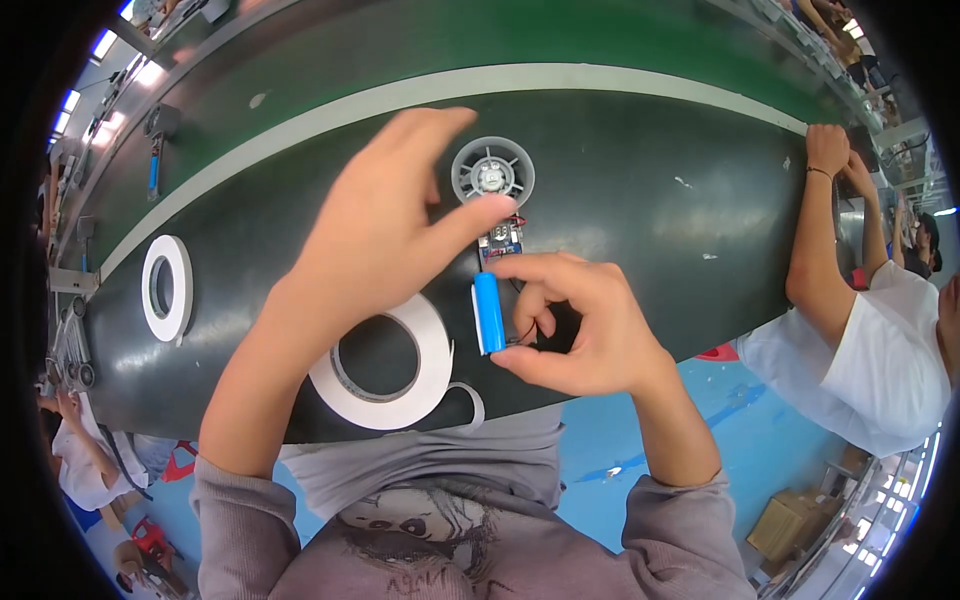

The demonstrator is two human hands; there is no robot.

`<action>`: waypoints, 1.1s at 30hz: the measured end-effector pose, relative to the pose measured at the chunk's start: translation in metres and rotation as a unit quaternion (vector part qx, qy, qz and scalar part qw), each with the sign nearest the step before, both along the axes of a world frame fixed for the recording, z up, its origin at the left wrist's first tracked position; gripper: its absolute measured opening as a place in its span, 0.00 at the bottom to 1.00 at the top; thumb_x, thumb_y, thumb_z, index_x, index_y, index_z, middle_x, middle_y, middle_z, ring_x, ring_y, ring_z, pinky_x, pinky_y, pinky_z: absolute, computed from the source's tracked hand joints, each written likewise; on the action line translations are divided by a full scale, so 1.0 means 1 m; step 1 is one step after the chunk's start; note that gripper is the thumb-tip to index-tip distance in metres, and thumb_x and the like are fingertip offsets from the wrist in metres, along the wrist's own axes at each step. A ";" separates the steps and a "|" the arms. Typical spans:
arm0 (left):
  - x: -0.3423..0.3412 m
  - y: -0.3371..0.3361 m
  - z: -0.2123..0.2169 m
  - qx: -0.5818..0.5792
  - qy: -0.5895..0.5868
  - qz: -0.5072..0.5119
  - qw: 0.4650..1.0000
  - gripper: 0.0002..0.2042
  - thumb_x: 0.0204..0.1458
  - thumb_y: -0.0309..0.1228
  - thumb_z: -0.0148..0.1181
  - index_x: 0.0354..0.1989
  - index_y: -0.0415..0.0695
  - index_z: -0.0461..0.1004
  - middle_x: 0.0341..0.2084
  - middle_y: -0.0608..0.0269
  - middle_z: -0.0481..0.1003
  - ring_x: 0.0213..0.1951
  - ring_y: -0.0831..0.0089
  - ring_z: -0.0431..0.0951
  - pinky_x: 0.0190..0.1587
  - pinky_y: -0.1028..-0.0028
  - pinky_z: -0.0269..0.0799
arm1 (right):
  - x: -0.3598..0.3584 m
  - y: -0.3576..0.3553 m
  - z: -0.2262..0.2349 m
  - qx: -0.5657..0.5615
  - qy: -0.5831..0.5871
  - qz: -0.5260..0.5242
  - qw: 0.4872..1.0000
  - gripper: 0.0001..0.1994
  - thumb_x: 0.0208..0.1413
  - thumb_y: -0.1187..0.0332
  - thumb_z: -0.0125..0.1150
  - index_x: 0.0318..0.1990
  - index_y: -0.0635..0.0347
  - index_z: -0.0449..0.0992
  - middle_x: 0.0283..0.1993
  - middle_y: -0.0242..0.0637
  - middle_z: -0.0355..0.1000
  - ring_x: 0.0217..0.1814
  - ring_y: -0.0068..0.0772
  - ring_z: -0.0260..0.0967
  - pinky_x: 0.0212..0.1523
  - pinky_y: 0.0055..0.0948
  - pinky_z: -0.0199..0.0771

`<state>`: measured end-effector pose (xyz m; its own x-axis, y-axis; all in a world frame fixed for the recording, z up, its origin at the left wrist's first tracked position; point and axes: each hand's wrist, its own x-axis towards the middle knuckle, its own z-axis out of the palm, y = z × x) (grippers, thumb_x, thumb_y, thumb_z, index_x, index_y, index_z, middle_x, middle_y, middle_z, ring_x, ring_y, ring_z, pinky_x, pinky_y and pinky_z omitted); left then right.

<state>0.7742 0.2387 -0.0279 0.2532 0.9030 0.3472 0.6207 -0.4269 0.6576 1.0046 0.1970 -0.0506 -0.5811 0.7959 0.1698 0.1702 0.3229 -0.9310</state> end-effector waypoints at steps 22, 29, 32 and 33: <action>0.003 0.007 -0.011 -0.024 -0.010 -0.062 0.998 0.26 0.40 0.29 0.79 0.49 0.40 0.76 0.34 0.56 0.78 0.26 0.64 0.76 0.31 0.68 0.73 | -0.008 0.005 0.029 0.209 -0.335 0.000 0.919 0.24 0.33 0.70 0.77 0.45 0.57 0.83 0.23 0.25 0.70 0.22 0.28 0.65 0.38 0.31 0.61; 0.003 0.004 -0.011 -0.025 -0.008 -0.060 0.998 0.25 0.40 0.29 0.79 0.49 0.40 0.76 0.33 0.55 0.78 0.25 0.63 0.75 0.30 0.67 0.72 | 0.004 0.000 0.020 0.049 -0.154 -0.086 0.983 0.22 0.44 0.75 0.74 0.50 0.62 0.80 0.32 0.30 0.76 0.24 0.21 0.66 0.33 0.24 0.66; 0.002 0.005 -0.012 -0.018 -0.006 -0.065 0.998 0.25 0.41 0.29 0.79 0.49 0.39 0.76 0.33 0.55 0.77 0.25 0.63 0.75 0.30 0.67 0.72 | -0.013 -0.007 0.019 -0.094 -0.152 -0.148 0.973 0.23 0.49 0.76 0.72 0.54 0.67 0.75 0.34 0.34 0.77 0.23 0.20 0.65 0.28 0.22 0.65; 0.001 0.005 -0.013 -0.022 -0.008 -0.066 0.998 0.25 0.41 0.30 0.79 0.49 0.39 0.76 0.32 0.55 0.77 0.26 0.63 0.75 0.31 0.67 0.72 | -0.019 -0.008 0.017 -0.093 -0.152 -0.150 0.973 0.23 0.49 0.76 0.72 0.54 0.67 0.75 0.34 0.34 0.77 0.23 0.20 0.65 0.28 0.22 0.65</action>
